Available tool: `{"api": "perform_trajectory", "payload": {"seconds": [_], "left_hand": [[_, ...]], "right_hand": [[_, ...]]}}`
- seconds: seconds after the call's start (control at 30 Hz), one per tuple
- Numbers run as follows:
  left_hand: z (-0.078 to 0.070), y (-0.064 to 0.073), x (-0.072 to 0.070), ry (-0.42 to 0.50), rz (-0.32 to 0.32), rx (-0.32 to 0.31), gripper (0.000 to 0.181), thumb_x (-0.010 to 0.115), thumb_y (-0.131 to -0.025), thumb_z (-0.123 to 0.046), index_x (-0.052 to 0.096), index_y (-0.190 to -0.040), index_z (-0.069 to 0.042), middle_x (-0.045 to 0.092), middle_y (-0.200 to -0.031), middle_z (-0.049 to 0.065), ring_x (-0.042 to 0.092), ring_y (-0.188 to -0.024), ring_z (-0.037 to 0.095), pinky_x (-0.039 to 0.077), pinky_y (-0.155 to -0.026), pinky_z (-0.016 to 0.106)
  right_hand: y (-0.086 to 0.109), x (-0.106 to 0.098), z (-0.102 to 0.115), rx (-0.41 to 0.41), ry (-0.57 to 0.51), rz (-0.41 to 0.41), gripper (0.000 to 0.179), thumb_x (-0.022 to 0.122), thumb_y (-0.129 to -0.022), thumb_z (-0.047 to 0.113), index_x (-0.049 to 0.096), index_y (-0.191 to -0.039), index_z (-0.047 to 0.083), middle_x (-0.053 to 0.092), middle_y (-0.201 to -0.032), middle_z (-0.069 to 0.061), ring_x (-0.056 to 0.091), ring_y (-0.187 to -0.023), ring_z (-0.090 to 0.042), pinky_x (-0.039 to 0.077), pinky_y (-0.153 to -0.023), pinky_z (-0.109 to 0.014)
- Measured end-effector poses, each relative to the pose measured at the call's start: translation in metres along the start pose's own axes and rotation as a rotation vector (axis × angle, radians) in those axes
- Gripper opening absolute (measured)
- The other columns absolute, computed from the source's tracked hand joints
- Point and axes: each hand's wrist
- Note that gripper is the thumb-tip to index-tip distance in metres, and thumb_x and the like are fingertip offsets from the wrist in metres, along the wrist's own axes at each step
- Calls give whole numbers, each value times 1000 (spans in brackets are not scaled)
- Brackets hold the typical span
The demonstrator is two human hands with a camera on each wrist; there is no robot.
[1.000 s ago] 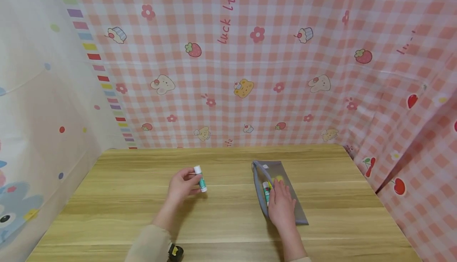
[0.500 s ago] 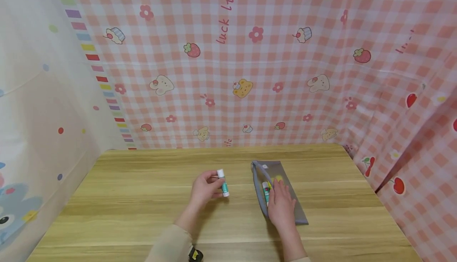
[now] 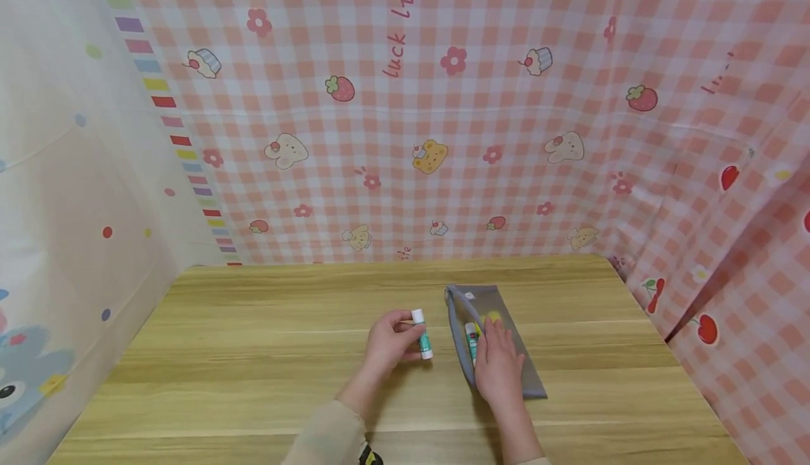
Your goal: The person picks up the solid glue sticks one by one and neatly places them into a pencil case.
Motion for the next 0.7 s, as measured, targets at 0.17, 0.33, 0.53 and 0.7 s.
{"api": "perform_trajectory", "payload": {"seconds": [0.17, 0.33, 0.53, 0.7], "left_hand": [[3, -2, 16, 20, 4, -18, 25, 72, -86, 1, 64, -109, 7, 62, -86, 10, 66, -67, 23, 61, -56, 39], [5, -4, 34, 36, 12, -60, 22, 72, -86, 0, 65, -106, 6, 63, -83, 9, 64, -62, 16, 60, -53, 35], [6, -4, 48, 35, 10, -94, 23, 74, -86, -2, 65, -105, 5, 66, -81, 8, 67, -61, 18, 60, -52, 35], [7, -5, 55, -30, -11, -89, 20, 75, -85, -3, 66, -103, 3, 68, -78, 5, 68, -62, 19, 60, -51, 34]], "right_hand": [[0, 1, 0, -4, 0, -1, 46, 35, -106, 10, 33, -146, -12, 25, -152, -34, 17, -139, -56, 9, -104, -80], [1, 0, 1, 1, 2, -4, 46, 35, -106, 11, 33, -146, -11, 25, -152, -34, 17, -139, -56, 9, -104, -80], [2, -1, 1, -2, 3, -14, 46, 36, -106, 11, 34, -146, -11, 26, -151, -34, 19, -139, -56, 10, -104, -80], [2, 0, 0, -12, 1, -21, 46, 36, -105, 10, 34, -146, -12, 27, -151, -35, 20, -139, -56, 10, -104, -80]]}}
Point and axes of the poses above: each hand's wrist, its own y-axis away from the middle knuckle, its own x-axis out of the palm, z = x × y
